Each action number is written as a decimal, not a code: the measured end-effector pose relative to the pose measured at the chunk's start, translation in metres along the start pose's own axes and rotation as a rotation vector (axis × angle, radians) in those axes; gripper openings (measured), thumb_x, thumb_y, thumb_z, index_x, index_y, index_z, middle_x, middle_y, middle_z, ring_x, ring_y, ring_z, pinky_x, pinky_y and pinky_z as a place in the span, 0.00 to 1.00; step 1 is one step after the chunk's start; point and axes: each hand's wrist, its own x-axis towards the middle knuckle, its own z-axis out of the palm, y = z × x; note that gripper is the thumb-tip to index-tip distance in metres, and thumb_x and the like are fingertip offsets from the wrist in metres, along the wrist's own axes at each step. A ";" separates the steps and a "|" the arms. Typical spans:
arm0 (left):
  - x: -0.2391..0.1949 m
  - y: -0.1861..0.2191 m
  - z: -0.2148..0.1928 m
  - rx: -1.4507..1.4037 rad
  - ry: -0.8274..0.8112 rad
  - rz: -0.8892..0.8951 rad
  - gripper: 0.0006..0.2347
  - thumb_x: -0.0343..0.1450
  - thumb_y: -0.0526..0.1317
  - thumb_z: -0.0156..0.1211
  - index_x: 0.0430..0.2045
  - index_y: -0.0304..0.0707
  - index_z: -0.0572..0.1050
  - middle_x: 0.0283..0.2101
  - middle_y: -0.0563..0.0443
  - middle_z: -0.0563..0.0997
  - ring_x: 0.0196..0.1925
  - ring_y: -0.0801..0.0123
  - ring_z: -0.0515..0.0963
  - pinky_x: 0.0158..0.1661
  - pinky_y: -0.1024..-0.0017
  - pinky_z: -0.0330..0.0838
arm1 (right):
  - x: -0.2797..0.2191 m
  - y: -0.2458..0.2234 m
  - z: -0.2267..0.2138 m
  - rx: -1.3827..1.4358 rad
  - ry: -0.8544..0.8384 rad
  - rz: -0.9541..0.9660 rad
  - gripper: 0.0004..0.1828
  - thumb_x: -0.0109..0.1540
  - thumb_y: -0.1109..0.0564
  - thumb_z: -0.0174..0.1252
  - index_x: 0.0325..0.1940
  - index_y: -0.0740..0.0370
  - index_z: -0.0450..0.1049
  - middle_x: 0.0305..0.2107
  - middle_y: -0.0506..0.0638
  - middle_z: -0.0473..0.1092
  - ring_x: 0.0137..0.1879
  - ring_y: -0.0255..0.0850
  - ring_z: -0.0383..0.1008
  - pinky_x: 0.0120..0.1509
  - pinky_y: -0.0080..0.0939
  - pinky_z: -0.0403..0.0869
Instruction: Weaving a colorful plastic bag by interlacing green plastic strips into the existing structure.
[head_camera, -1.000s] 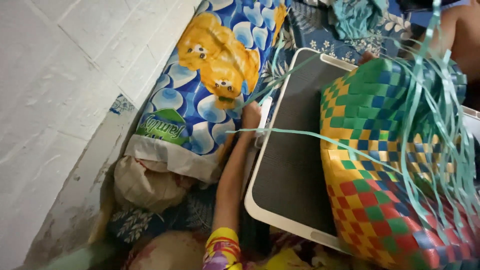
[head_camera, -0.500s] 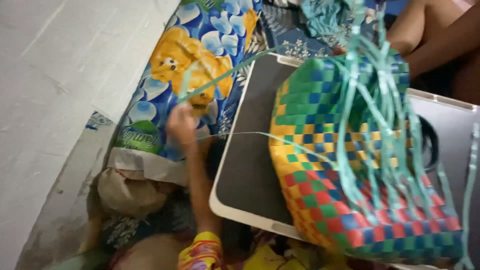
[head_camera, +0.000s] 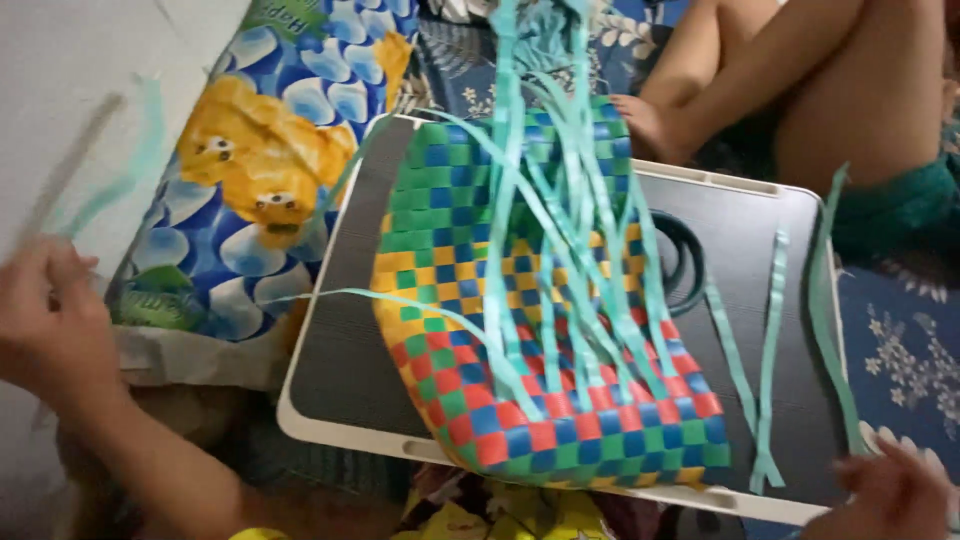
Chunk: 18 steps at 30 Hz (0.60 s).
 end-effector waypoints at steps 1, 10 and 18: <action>0.020 0.030 -0.014 -0.099 0.018 0.036 0.06 0.82 0.20 0.59 0.42 0.24 0.81 0.38 0.42 0.83 0.40 0.55 0.80 0.43 0.64 0.71 | 0.002 -0.032 0.006 -0.153 -0.075 -0.006 0.14 0.83 0.58 0.48 0.61 0.75 0.71 0.38 0.62 0.68 0.38 0.44 0.67 0.44 0.38 0.63; 0.159 0.271 -0.072 0.428 0.411 0.957 0.06 0.82 0.46 0.57 0.46 0.54 0.80 0.20 0.64 0.61 0.19 0.79 0.57 0.26 0.76 0.52 | 0.046 -0.127 0.040 0.265 -0.463 0.055 0.15 0.67 0.63 0.44 0.58 0.70 0.62 0.29 0.54 0.68 0.33 0.37 0.69 0.38 0.33 0.71; 0.108 0.405 -0.072 -0.207 0.629 1.388 0.14 0.68 0.26 0.41 0.31 0.32 0.79 0.14 0.58 0.59 0.15 0.78 0.52 0.22 0.77 0.43 | 0.088 -0.148 0.060 0.674 -0.815 0.179 0.48 0.62 0.25 0.40 0.68 0.67 0.52 0.50 0.60 0.69 0.45 0.40 0.70 0.58 0.42 0.68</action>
